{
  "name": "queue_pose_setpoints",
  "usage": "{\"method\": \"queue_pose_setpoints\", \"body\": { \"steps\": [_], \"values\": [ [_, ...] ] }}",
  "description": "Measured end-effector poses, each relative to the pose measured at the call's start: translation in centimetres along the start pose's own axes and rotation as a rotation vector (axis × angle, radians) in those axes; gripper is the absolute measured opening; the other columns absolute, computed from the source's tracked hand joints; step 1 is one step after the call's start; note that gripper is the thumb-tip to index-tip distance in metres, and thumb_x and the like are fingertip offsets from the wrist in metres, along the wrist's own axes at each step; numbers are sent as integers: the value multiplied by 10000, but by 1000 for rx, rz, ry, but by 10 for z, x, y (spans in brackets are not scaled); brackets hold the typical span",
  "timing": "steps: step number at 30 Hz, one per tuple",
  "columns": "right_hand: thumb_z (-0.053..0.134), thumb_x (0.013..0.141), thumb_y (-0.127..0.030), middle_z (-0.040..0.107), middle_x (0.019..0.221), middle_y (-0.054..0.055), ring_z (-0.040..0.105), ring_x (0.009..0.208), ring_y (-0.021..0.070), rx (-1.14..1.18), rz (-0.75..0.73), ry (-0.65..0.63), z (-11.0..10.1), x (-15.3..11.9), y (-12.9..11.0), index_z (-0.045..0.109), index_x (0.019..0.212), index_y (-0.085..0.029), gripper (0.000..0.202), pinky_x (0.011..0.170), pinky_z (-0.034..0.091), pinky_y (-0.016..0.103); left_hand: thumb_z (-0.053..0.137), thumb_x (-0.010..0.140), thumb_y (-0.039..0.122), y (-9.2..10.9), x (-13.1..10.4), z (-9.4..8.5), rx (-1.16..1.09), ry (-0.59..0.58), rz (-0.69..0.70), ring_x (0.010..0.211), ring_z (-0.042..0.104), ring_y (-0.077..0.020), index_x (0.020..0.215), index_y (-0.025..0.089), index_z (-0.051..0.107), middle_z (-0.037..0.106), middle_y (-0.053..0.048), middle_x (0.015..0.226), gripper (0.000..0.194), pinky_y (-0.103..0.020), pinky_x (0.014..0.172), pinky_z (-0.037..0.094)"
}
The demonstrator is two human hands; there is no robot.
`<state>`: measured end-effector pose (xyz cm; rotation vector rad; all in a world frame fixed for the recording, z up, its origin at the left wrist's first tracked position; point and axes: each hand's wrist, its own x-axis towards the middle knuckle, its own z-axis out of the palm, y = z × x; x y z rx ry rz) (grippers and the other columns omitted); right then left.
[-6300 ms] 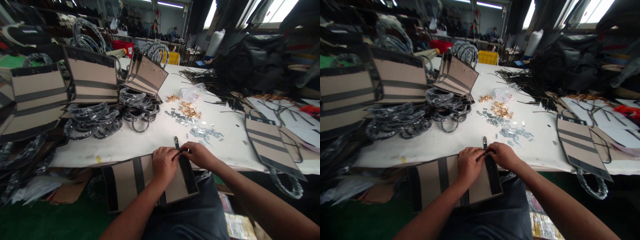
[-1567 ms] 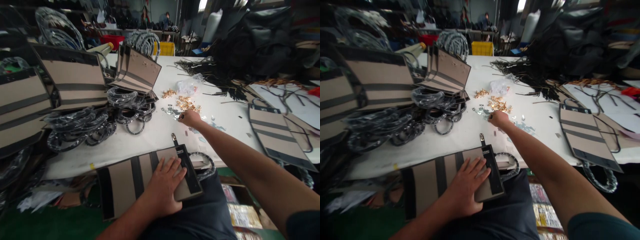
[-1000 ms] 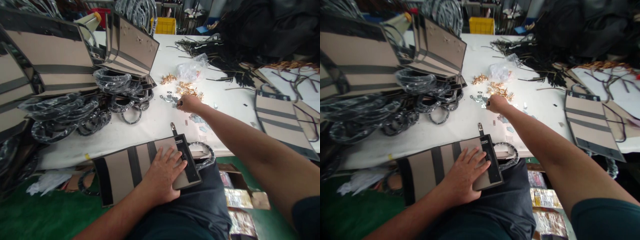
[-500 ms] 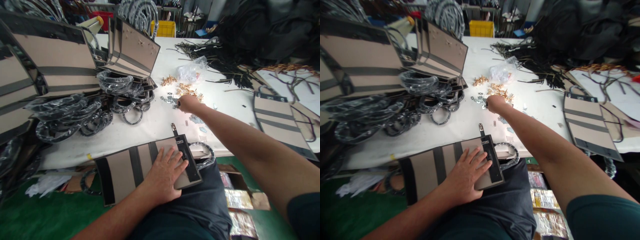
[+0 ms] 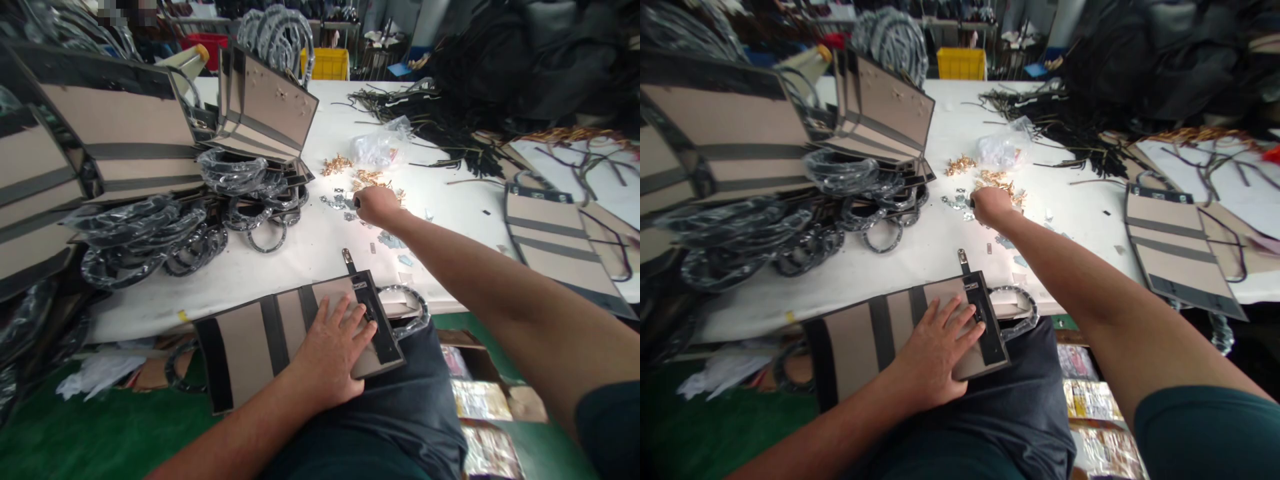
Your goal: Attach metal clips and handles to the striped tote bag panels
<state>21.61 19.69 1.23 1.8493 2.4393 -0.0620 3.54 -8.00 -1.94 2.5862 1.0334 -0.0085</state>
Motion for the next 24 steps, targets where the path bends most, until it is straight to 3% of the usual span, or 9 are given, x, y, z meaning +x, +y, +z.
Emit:
{"method": "queue_pose_setpoints", "body": {
  "steps": [4,7,10,13,17,24],
  "values": [
    [644,866,-168,777,999,77,706,942,263,245,28,196,-32,-44,1,798,1092,-207,276,815,524,320,683,845,593,-1,-3,5,1,45,-3,1585,124,-423,1588,234,395,325,-128,1688,874,-674,1263,36],
    [689,838,-184,761,782,38,704,726,204,645,8,160,-46,-111,-1,813,996,-176,202,670,522,279,700,832,593,-2,-3,7,-2,56,5,1578,143,-435,1581,237,407,340,-130,1680,880,-680,1261,29],
    [760,807,-273,748,701,27,687,631,186,943,42,-61,-31,-182,-7,812,925,-184,157,587,520,263,717,818,576,-1,-4,7,12,76,18,1576,148,-436,1569,228,429,347,-143,1672,876,-679,1261,25],
    [767,789,-294,730,643,17,682,608,182,1111,190,-218,8,-228,-15,793,919,-186,171,539,511,244,715,821,583,0,-4,9,28,108,19,1576,147,-436,1559,224,445,347,-154,1669,863,-680,1262,13],
    [762,788,-300,717,627,-9,633,540,146,1202,306,-217,45,-243,-26,758,898,-191,155,515,510,230,702,834,608,2,-5,14,38,142,25,1575,148,-437,1550,219,456,353,-166,1660,852,-683,1262,10],
    [713,791,-203,720,610,-22,666,558,153,959,259,-185,43,-237,-36,779,907,-198,134,530,496,216,681,846,645,0,-7,20,34,175,40,1564,187,-452,1545,243,463,366,-177,1649,835,-709,1251,54]
  ]
}}
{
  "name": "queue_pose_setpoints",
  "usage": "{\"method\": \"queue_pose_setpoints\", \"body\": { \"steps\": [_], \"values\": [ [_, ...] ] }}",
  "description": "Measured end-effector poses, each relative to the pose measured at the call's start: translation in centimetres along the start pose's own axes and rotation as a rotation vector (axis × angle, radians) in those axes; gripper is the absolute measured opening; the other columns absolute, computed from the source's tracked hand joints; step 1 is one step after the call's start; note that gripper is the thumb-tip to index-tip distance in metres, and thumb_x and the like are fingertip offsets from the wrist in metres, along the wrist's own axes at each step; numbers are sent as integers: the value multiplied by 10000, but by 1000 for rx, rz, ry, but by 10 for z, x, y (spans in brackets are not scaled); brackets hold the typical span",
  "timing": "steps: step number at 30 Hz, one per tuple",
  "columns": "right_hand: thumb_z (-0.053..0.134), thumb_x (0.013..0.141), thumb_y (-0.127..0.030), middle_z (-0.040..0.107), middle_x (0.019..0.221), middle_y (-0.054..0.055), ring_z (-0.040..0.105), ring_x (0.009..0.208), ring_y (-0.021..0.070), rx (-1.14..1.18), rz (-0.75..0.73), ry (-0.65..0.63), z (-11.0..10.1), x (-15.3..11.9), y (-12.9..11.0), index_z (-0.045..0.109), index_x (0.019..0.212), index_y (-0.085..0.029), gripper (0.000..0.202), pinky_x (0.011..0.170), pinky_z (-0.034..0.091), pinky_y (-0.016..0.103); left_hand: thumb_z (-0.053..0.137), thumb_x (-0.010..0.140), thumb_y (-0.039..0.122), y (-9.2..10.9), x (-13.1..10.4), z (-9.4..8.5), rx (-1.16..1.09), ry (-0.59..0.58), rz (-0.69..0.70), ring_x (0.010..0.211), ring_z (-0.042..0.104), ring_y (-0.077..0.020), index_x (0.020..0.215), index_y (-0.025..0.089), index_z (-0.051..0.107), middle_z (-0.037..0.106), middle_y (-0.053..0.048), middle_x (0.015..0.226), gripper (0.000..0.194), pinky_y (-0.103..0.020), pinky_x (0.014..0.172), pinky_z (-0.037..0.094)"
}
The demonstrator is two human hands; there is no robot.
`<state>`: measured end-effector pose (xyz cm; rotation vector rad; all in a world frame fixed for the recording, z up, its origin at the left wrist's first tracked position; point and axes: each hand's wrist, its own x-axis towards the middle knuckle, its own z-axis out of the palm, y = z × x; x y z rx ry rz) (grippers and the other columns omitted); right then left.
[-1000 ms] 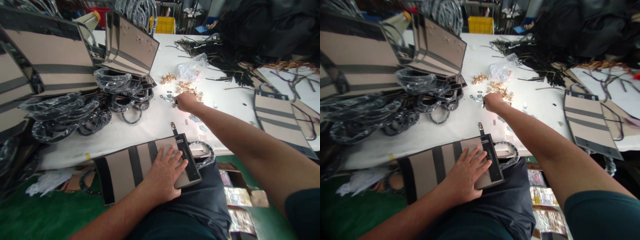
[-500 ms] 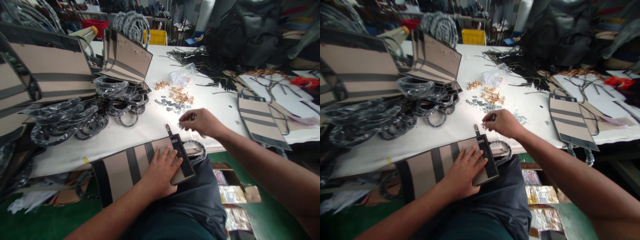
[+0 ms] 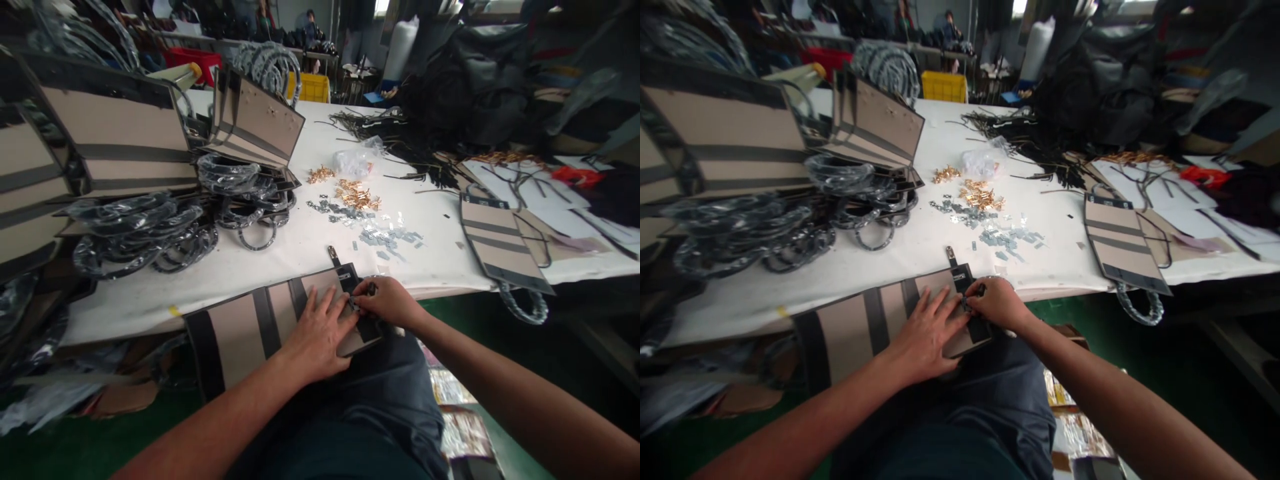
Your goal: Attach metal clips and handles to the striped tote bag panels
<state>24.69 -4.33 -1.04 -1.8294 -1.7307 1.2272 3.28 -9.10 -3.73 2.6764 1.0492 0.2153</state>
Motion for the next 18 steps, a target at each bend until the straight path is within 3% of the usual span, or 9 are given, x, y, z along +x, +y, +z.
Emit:
{"method": "queue_pose_setpoints", "body": {
  "steps": [5,18],
  "values": [
    [716,799,-224,736,645,-19,700,646,172,-146,-84,56,0,0,-3,792,866,-212,103,613,490,231,674,851,650,-2,-2,2,5,18,16,1562,193,-457,1546,252,462,387,-185,1629,828,-718,1246,70],
    [693,801,-155,768,771,21,709,734,188,-294,-131,82,2,2,-9,780,882,-190,124,694,476,248,654,848,688,-3,-2,1,41,35,15,1551,228,-440,1561,227,448,434,-212,1573,874,-685,1257,100]
  ]
}}
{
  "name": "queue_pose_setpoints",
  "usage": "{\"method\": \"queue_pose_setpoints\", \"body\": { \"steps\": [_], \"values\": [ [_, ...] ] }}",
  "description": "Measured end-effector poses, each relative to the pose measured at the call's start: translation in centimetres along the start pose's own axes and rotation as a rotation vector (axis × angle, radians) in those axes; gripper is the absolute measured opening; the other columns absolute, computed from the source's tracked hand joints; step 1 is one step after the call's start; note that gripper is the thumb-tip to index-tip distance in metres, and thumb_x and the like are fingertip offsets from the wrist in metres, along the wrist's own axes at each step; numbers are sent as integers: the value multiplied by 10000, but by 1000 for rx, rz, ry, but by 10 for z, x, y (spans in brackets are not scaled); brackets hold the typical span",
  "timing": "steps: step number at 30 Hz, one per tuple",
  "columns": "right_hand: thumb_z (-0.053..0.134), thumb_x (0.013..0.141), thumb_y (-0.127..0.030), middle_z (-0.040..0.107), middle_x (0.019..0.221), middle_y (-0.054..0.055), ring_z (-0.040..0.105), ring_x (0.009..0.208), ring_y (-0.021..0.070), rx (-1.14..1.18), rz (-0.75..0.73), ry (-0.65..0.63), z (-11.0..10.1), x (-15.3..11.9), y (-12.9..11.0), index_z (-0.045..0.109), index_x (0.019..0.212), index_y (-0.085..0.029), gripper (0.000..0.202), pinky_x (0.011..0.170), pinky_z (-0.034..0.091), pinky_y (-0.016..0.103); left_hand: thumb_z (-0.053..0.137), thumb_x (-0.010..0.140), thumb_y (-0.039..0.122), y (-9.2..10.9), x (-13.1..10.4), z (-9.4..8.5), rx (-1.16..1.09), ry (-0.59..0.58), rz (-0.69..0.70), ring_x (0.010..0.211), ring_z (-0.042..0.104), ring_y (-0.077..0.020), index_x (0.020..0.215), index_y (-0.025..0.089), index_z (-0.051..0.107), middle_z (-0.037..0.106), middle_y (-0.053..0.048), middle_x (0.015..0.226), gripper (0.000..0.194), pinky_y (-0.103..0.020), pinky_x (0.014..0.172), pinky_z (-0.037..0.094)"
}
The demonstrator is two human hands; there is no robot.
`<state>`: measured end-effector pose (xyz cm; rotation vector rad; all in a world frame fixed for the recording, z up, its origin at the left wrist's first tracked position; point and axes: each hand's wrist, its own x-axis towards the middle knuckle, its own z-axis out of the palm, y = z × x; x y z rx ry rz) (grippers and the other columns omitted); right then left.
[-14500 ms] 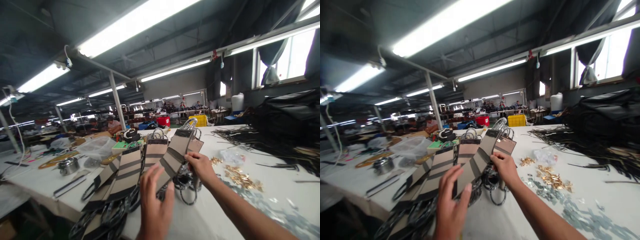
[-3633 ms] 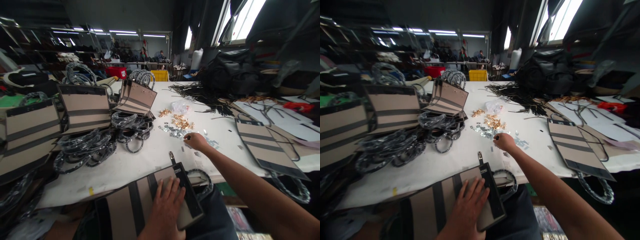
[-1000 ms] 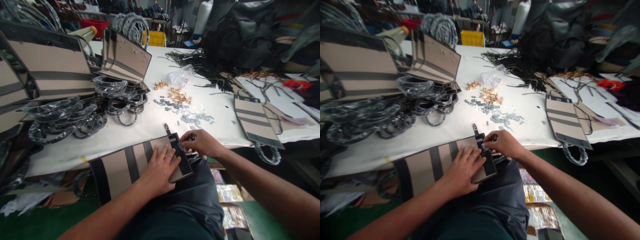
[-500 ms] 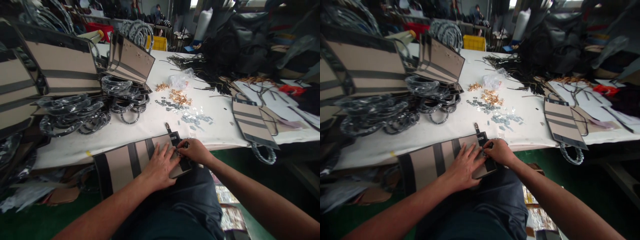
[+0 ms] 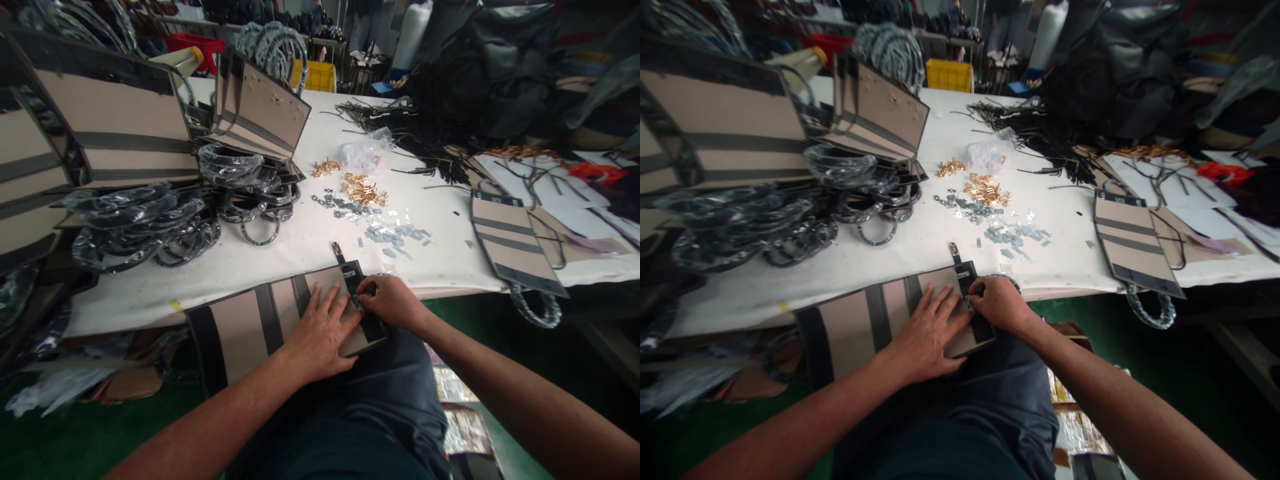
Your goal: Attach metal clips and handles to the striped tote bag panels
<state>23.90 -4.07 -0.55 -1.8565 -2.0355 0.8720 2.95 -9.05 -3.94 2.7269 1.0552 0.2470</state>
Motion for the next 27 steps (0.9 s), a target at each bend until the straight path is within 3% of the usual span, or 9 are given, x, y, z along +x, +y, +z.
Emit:
{"method": "queue_pose_setpoints", "body": {
  "steps": [6,16,22,27],
  "values": [
    [694,808,-163,771,785,19,706,759,188,-47,-17,-12,3,4,2,785,876,-204,121,707,465,254,645,848,691,-2,1,2,3,-8,8,1547,229,-445,1578,177,416,441,-211,1578,923,-677,1261,89],
    [726,811,-178,762,777,12,690,730,182,-72,-29,-12,1,5,1,784,878,-211,94,669,444,253,677,819,694,0,1,-3,9,-20,-12,1553,223,-434,1530,197,483,441,-198,1582,890,-668,1262,109],
    [723,837,-272,668,556,-34,659,562,162,100,78,-65,-2,-1,10,757,876,-211,81,549,436,229,606,859,723,1,1,1,31,-12,-4,1571,177,-423,1545,200,467,341,-162,1667,874,-659,1271,72],
    [690,831,-246,669,544,-29,649,537,159,107,71,-86,-6,-1,9,775,854,-204,97,520,434,225,594,870,714,0,1,1,56,-26,8,1574,176,-416,1555,204,456,363,-136,1667,865,-656,1272,52]
  ]
}}
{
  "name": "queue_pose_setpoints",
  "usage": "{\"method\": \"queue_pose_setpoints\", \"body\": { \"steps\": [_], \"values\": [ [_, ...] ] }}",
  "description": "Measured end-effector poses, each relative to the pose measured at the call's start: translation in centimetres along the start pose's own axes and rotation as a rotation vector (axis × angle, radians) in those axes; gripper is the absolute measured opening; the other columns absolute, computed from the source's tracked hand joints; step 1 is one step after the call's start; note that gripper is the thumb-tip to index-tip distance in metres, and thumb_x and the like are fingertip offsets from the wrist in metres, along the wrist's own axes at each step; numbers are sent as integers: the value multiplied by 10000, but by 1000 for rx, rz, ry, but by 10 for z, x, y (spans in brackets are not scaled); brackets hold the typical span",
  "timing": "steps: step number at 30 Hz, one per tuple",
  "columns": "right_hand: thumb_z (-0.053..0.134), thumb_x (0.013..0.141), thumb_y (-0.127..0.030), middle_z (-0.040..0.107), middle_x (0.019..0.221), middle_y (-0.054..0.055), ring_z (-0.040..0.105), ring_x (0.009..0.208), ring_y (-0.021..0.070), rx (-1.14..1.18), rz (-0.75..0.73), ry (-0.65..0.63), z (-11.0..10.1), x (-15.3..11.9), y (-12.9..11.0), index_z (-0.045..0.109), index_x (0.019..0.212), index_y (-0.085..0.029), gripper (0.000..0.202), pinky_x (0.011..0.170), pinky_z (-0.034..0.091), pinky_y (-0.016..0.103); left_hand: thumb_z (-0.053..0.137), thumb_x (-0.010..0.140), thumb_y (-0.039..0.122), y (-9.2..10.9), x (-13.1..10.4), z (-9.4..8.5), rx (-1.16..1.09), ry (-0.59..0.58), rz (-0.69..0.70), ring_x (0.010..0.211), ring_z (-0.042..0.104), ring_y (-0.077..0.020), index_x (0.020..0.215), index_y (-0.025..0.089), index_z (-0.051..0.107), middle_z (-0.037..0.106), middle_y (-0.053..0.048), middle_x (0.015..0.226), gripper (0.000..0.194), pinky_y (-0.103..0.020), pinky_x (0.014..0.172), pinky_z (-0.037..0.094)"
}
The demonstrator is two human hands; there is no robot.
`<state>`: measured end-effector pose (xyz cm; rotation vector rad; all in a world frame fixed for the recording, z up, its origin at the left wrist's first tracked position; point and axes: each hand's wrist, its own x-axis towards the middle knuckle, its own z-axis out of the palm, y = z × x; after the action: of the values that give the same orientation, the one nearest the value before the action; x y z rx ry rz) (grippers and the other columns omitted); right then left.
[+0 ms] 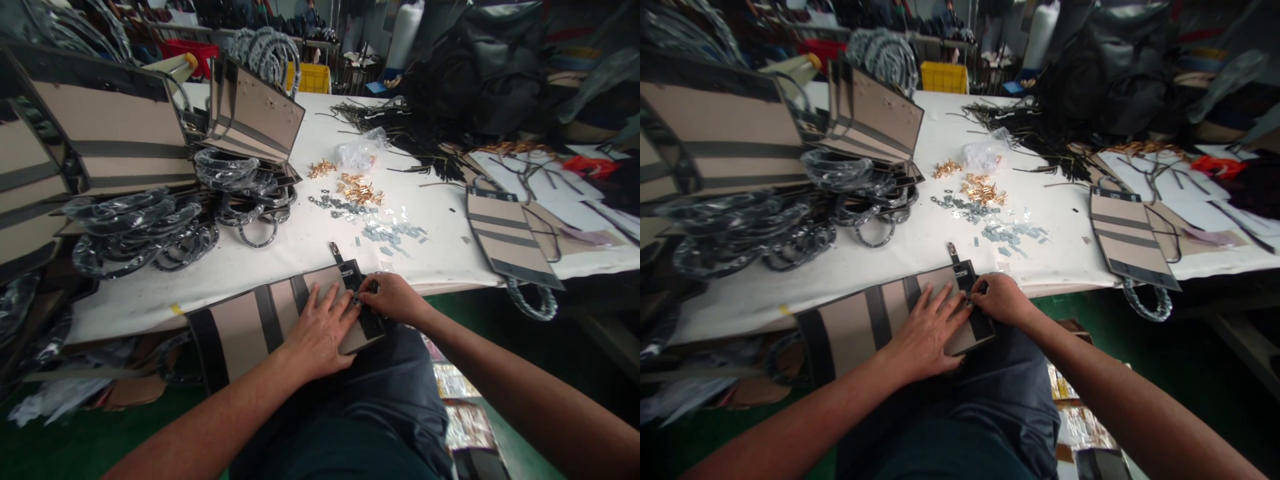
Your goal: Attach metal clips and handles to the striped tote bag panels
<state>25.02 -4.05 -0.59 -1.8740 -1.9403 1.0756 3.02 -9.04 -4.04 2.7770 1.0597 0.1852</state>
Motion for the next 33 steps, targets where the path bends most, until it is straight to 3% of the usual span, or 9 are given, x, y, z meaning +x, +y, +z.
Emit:
{"method": "queue_pose_setpoints", "body": {
  "steps": [4,12,17,33],
  "values": [
    [668,816,-191,691,582,-23,662,577,169,-12,-16,-9,-2,-1,-3,788,870,-202,132,551,449,230,583,882,707,-1,0,-1,2,-7,-3,1576,165,-424,1570,188,436,348,-147,1675,874,-666,1266,43],
    [655,820,-155,765,793,15,691,730,179,-66,-120,90,7,-1,3,775,857,-193,131,686,470,242,609,866,695,0,5,-3,28,-44,3,1563,186,-453,1566,170,437,380,-176,1652,891,-684,1249,89],
    [671,822,-165,739,720,-2,656,648,165,-33,-88,46,5,-2,4,782,860,-192,121,645,456,243,606,865,701,2,6,-5,61,-57,19,1560,189,-463,1564,152,435,357,-187,1662,906,-702,1237,118],
    [693,809,-172,765,771,13,694,729,183,-56,-109,64,-1,-1,9,800,872,-198,127,653,460,241,601,872,694,5,7,-7,106,-62,7,1567,178,-448,1574,175,441,369,-170,1661,887,-675,1251,114]
  ]
}}
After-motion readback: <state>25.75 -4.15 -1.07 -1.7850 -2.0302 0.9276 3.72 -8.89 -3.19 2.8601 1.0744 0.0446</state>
